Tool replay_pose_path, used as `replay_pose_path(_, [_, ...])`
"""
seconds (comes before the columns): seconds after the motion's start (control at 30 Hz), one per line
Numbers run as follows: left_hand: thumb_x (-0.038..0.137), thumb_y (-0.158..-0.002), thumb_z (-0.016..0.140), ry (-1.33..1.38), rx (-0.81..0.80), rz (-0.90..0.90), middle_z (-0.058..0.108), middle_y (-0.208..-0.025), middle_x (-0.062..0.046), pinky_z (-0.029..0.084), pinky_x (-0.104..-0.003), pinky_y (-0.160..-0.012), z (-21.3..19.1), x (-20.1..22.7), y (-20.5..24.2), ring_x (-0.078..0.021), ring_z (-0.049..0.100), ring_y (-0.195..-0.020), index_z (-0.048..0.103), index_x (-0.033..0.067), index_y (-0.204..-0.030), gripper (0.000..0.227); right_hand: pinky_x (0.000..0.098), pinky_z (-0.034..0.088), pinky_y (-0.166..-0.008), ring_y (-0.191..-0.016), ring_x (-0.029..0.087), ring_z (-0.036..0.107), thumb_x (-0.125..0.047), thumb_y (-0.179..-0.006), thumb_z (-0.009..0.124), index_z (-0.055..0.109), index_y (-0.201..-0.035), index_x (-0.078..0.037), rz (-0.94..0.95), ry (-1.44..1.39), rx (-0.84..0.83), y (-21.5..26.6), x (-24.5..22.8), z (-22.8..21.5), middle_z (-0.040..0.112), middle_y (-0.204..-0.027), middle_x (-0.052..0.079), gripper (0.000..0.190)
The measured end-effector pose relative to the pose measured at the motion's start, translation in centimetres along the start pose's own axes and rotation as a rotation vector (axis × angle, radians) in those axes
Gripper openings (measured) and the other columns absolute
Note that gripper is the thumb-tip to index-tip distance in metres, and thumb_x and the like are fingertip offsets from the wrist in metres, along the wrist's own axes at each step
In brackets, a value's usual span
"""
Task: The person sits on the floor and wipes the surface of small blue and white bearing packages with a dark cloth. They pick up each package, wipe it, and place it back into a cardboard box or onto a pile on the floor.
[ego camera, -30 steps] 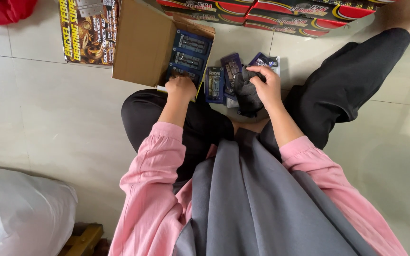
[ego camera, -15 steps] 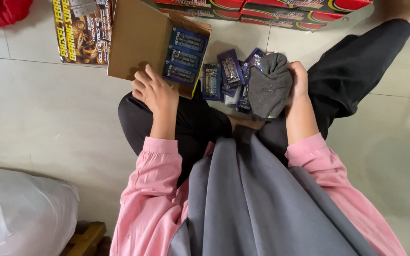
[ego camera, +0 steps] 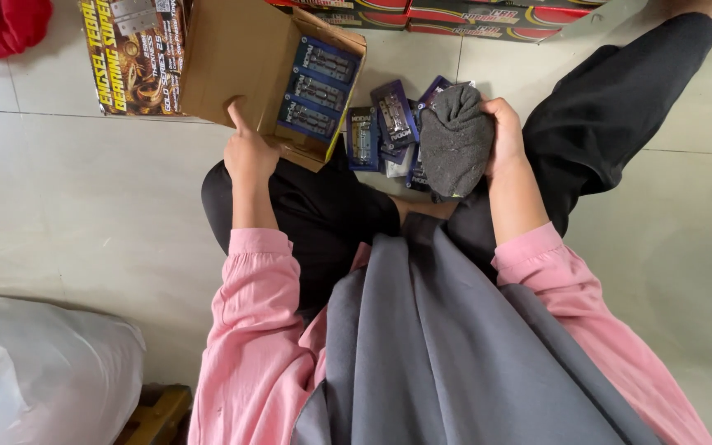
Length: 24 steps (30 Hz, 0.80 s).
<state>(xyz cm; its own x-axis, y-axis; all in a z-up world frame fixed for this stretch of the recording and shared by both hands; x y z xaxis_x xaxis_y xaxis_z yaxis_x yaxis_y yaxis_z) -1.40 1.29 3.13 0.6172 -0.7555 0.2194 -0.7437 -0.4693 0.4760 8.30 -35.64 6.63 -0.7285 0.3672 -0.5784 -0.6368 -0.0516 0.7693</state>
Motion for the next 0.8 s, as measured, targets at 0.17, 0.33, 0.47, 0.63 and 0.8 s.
replay_pose_path(0.17, [0.021,-0.078,0.091,0.133,0.056,0.040,0.070,-0.106,-0.028,0.054,-0.054,-0.095,4.9,-4.6,-5.1,-0.0470,0.069,-0.105,0.010,-0.0032,-0.149,0.110,0.0296,0.051,-0.071,-0.078,0.020,0.062,-0.029,-0.073,0.068,0.075,-0.095,-0.018,-0.008,-0.002,-0.009,-1.4,0.6,-0.9,0.061,-0.082,0.004,0.026])
replay_pose_path(0.33, [0.017,-0.067,0.093,0.261,-0.145,0.103,0.069,-0.110,-0.016,0.054,-0.056,-0.091,4.2,-4.8,-5.1,-0.0429,0.067,-0.108,0.045,0.0154,-0.131,0.079,0.0296,0.052,-0.076,-0.086,0.020,0.063,-0.030,-0.073,0.067,0.076,-0.106,-0.021,-0.014,0.033,-0.042,-1.7,1.1,-1.2,0.065,-0.090,0.004,0.036])
replay_pose_path(0.47, [0.020,-0.057,0.098,0.139,-0.087,0.003,0.068,-0.102,-0.004,0.055,-0.051,-0.090,3.7,-2.5,-4.2,-0.0340,0.068,-0.106,0.054,0.0245,-0.111,0.070,0.0303,0.052,-0.076,-0.086,0.020,0.063,-0.029,-0.073,0.068,0.076,-0.105,-0.021,-0.013,0.038,-0.053,-1.8,1.0,-0.9,0.064,-0.091,0.004,0.034])
replay_pose_path(0.63, [0.023,-0.068,0.095,-0.186,0.009,-0.074,0.066,-0.115,-0.015,0.060,-0.054,-0.087,2.3,0.5,-1.8,-0.0363,0.071,-0.100,0.040,0.0136,-0.137,0.088,0.0303,0.050,-0.070,-0.077,0.019,0.061,-0.029,-0.072,0.068,0.077,-0.097,-0.020,-0.018,0.014,-0.015,-0.6,0.5,0.0,0.063,-0.082,0.004,0.028])
replay_pose_path(0.8, [0.018,-0.076,0.079,-0.263,0.504,0.829,0.050,-0.094,0.000,0.053,-0.033,-0.062,3.7,1.9,-1.2,-0.0220,0.057,-0.091,0.071,0.0200,-0.077,0.008,0.0273,0.037,-0.055,-0.058,0.017,0.051,-0.024,-0.071,0.072,0.060,-0.072,-0.014,-0.022,-0.082,0.046,0.6,-0.8,-1.0,0.050,-0.063,0.001,0.016])
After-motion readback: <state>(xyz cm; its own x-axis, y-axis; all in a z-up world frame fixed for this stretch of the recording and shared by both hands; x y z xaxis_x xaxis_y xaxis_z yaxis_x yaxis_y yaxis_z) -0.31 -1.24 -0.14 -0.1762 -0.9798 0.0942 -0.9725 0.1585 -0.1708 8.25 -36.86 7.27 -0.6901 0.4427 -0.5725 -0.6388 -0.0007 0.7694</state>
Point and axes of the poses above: each hand's wrist, its own y-axis away from the middle knuckle, its own z-axis out of the palm, x = y × z, the point moved 3 cm from there along -y, towards the middle knuckle
